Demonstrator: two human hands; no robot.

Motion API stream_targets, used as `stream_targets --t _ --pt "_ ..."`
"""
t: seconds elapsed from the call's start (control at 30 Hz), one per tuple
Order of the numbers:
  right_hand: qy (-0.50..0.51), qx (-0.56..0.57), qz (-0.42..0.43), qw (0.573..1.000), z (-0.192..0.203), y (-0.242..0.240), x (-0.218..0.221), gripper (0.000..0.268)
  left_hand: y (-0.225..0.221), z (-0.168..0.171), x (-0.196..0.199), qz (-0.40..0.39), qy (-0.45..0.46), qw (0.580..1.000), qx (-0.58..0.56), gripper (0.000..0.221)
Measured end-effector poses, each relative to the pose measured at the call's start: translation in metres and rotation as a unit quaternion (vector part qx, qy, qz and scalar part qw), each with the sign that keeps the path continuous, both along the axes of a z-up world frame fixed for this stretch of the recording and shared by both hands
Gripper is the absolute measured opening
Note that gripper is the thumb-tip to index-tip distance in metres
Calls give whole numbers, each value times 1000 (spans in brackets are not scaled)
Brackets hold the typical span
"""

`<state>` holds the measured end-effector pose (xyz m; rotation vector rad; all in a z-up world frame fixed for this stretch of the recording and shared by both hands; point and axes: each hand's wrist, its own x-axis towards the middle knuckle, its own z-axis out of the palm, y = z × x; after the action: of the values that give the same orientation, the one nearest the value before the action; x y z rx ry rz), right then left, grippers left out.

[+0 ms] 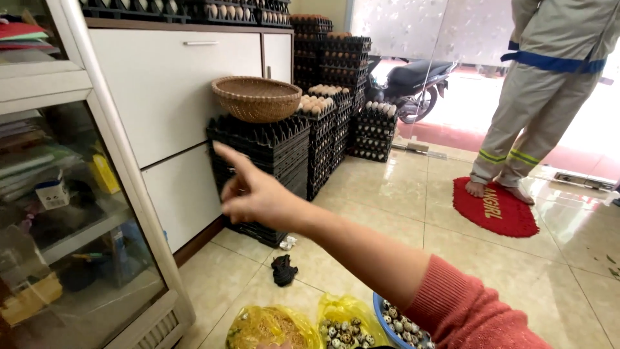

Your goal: Sorting quail eggs from a yellow plastic bag into a blue basket while also handling a bag of grain.

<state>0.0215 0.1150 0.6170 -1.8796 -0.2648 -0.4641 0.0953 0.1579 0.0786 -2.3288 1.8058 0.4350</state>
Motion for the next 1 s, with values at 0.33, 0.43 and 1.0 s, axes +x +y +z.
stream_targets --t 0.33,0.43,1.0 --pt "223 -64 -80 969 -130 -56 -53 100 95 247 -91 20 12 999 43 32" --pt "300 -61 -108 946 -155 -68 -62 92 109 264 -84 29 32 996 84 40" --pt "508 -256 -19 822 -376 -141 -44 32 54 114 20 20 104 994 -10 25"
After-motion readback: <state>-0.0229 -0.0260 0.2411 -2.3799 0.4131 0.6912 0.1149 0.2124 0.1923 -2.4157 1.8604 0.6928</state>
